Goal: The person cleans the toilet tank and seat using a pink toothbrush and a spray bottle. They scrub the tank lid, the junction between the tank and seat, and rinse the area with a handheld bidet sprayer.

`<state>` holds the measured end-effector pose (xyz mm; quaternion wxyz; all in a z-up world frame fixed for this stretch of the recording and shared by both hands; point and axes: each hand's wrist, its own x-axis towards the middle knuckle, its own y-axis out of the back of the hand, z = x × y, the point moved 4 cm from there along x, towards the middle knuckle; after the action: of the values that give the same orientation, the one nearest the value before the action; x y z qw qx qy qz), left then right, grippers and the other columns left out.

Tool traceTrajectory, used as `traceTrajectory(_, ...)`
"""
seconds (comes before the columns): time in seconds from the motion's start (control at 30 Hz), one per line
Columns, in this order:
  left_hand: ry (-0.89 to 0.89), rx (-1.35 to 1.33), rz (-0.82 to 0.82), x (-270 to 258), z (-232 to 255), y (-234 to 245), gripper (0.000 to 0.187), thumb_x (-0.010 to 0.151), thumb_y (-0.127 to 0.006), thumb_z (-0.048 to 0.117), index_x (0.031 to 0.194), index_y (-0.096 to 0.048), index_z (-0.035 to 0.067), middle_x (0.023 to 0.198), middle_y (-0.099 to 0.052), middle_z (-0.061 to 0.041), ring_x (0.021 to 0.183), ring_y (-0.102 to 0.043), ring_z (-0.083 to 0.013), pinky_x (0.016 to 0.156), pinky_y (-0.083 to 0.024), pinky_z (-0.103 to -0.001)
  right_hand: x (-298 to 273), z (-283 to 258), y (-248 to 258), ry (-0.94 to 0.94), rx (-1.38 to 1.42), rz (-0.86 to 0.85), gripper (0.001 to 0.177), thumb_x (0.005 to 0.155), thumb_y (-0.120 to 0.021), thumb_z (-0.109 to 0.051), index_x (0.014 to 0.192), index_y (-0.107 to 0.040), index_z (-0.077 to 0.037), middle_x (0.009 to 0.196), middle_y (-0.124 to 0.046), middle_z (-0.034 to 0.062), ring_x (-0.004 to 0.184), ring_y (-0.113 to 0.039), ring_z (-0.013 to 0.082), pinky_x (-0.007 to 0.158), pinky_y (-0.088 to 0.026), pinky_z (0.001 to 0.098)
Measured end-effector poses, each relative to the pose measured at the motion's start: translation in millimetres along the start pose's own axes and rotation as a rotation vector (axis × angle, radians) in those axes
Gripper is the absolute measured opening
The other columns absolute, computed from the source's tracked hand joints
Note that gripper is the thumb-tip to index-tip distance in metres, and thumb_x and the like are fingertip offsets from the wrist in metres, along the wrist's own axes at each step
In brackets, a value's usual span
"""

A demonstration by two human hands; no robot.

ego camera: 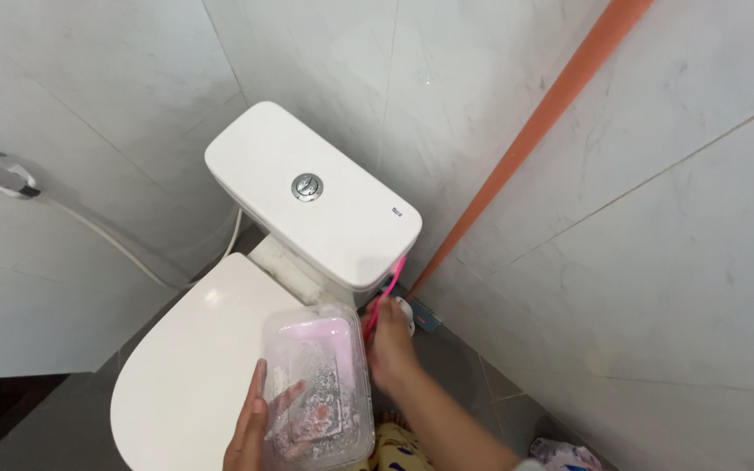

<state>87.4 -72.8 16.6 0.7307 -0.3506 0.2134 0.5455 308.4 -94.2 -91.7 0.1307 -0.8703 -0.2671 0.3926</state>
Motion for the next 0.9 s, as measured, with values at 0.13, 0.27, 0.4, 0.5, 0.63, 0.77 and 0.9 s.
traceTrajectory(0.13,-0.008,0.034,-0.04,4.6,1.0,4.0,0.073,0.097,-0.037,0.048,0.162,-0.022,0.019,0.143,-0.054,-0.032,0.134,-0.056,-0.0441,0.11,-0.047,-0.056,17.5,-25.7,6.1,-0.028,-0.107,0.027,0.033,0.108,-0.034,-0.042,0.098,-0.048,-0.014,0.062,-0.047,0.0059,0.048,-0.044,0.0188,0.045,-0.039,0.0367)
traceTrajectory(0.27,0.028,0.063,-0.057,3.5,3.5,1.8,0.072,0.099,-0.037,0.047,0.163,-0.023,0.018,0.143,-0.054,-0.032,0.135,-0.056,-0.0432,0.111,-0.046,-0.054,43.3,-81.5,6.5,-0.033,-0.14,-0.005,0.03,0.109,-0.036,-0.041,0.1,-0.048,-0.014,0.063,-0.043,0.0047,0.046,-0.04,0.0156,0.043,-0.038,0.033)
traceTrajectory(0.4,0.07,0.06,-0.091,8.1,2.7,-9.2,0.07,0.1,-0.037,0.045,0.163,-0.023,0.018,0.144,-0.053,-0.032,0.136,-0.055,-0.0422,0.112,-0.044,-0.053,5.1,-60.9,18.2,-0.004,-0.382,0.061,0.032,0.107,-0.036,-0.041,0.101,-0.051,-0.013,0.06,-0.041,0.0055,0.04,-0.033,0.0171,0.037,-0.028,0.0334)
traceTrajectory(0.5,0.007,0.039,-0.082,14.8,-1.3,2.5,0.069,0.101,-0.037,0.044,0.163,-0.023,0.017,0.144,-0.052,-0.032,0.137,-0.054,-0.0415,0.112,-0.043,-0.052,2.1,-63.0,28.4,-0.05,-0.406,0.046,0.033,0.108,-0.038,-0.042,0.101,-0.053,-0.013,0.06,-0.04,0.0015,0.043,-0.031,0.0125,0.039,-0.028,0.03)
traceTrajectory(0.63,-0.092,-0.008,-0.15,19.9,-8.5,9.6,0.07,0.098,-0.038,0.041,0.161,-0.026,0.015,0.145,-0.053,-0.034,0.136,-0.055,-0.0426,0.109,-0.045,-0.054,38.7,-120.3,33.1,-0.023,-0.503,0.024,0.031,0.107,-0.042,-0.039,0.099,-0.056,-0.012,0.059,-0.04,-0.0012,0.043,-0.029,0.0112,0.039,-0.024,0.0303)
traceTrajectory(0.77,0.036,-0.142,-0.128,23.7,4.9,3.1,0.074,0.096,-0.041,0.047,0.164,-0.025,0.023,0.145,-0.052,-0.034,0.127,-0.06,-0.0506,0.104,-0.05,-0.063,3.7,-145.1,22.8,0.6,-1.042,0.306,0.035,0.108,-0.046,-0.036,0.096,-0.067,-0.011,0.065,-0.061,0.0102,0.055,-0.057,0.0209,0.053,-0.047,0.0397)
traceTrajectory(0.9,0.162,0.001,-0.061,23.4,32.0,13.9,0.071,0.099,-0.039,0.057,0.161,-0.018,0.029,0.148,-0.049,-0.028,0.124,-0.063,-0.0521,0.105,-0.052,-0.064,-34.1,-123.5,-21.8,0.716,-1.692,0.301,0.025,0.098,-0.051,-0.032,0.106,-0.067,-0.015,0.08,-0.072,0.0172,0.074,-0.069,0.0384,0.066,-0.053,0.0526)
